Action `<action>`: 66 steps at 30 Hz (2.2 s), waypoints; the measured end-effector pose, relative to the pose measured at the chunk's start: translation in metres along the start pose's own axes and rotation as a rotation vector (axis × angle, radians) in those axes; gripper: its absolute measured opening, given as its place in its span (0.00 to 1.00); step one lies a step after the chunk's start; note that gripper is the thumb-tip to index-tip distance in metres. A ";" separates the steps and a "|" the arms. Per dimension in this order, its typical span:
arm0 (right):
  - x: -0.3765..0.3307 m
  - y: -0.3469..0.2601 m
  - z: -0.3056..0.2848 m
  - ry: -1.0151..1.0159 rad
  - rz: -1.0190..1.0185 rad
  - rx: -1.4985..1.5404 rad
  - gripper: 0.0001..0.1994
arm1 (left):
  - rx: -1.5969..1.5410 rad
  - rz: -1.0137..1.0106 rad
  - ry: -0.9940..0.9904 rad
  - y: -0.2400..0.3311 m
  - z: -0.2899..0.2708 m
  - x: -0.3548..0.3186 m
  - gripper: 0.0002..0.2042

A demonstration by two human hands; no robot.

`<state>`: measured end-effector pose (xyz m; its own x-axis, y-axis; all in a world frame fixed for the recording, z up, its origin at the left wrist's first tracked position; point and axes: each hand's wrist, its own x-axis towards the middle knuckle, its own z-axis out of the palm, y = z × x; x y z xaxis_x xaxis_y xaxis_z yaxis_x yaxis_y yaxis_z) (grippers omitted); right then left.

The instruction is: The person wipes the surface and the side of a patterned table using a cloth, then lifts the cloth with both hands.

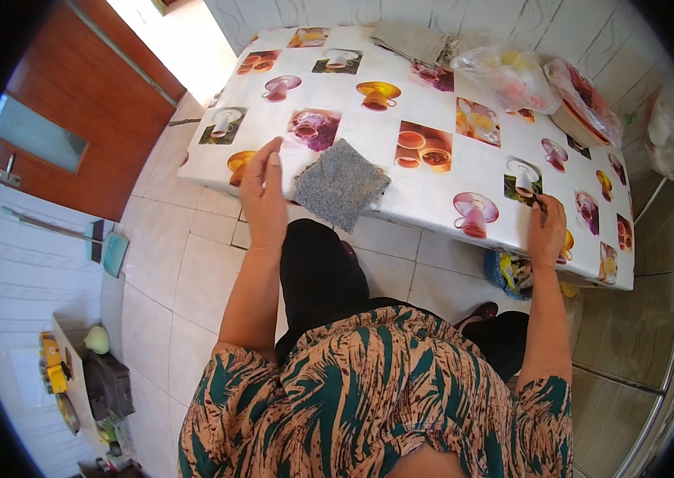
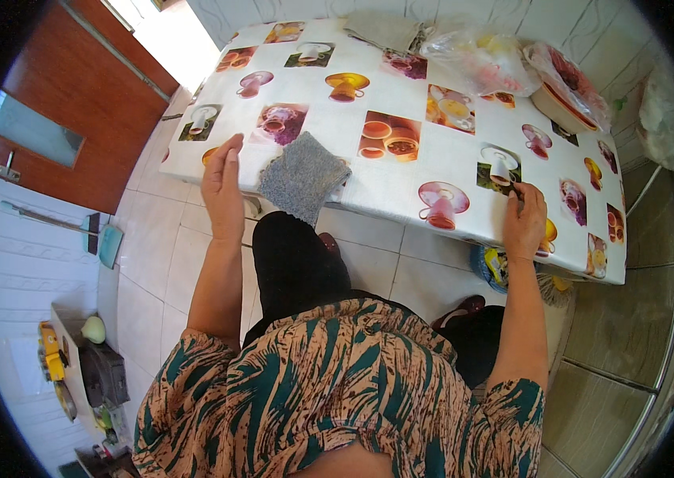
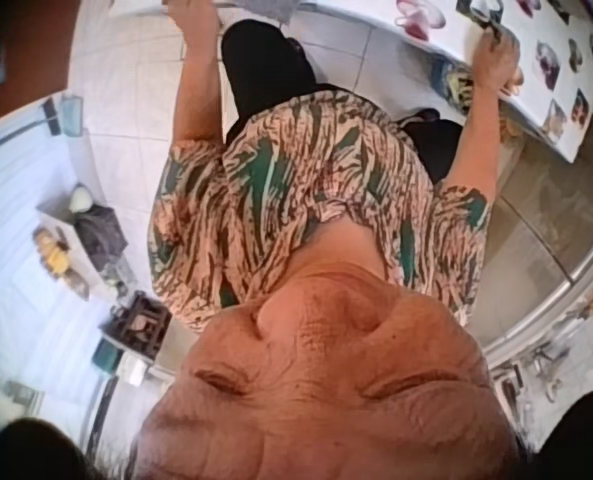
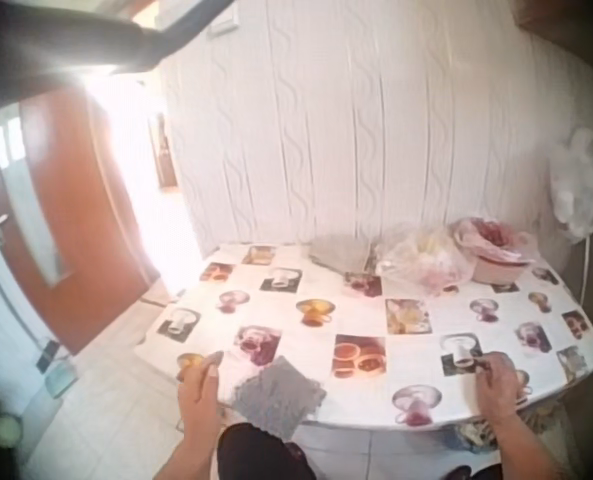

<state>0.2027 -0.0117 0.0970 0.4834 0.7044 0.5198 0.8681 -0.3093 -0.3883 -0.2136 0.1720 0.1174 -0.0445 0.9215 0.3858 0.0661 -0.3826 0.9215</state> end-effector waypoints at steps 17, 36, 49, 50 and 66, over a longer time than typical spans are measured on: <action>0.001 0.017 -0.003 -0.089 -0.138 -0.160 0.14 | -0.615 -0.956 -0.148 -0.034 0.021 -0.080 0.19; -0.041 -0.198 0.023 -0.429 -0.732 0.433 0.10 | -0.677 -0.794 -0.400 0.007 0.036 -0.096 0.12; 0.030 -0.161 0.020 -0.350 0.437 1.211 0.06 | -0.516 -0.702 -0.283 0.010 0.059 -0.086 0.17; 0.033 -0.144 0.016 -0.253 0.495 1.197 0.06 | -0.514 -0.699 -0.293 0.014 0.061 -0.084 0.16; -0.009 -0.108 0.023 -0.159 -0.005 0.281 0.06 | -0.223 -0.484 -0.148 -0.023 0.055 -0.094 0.10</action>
<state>0.1022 0.0300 0.1172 0.4363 0.8031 0.4057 0.7948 -0.1326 -0.5922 -0.1560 0.0978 0.0570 0.1245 0.9890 -0.0798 -0.1403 0.0972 0.9853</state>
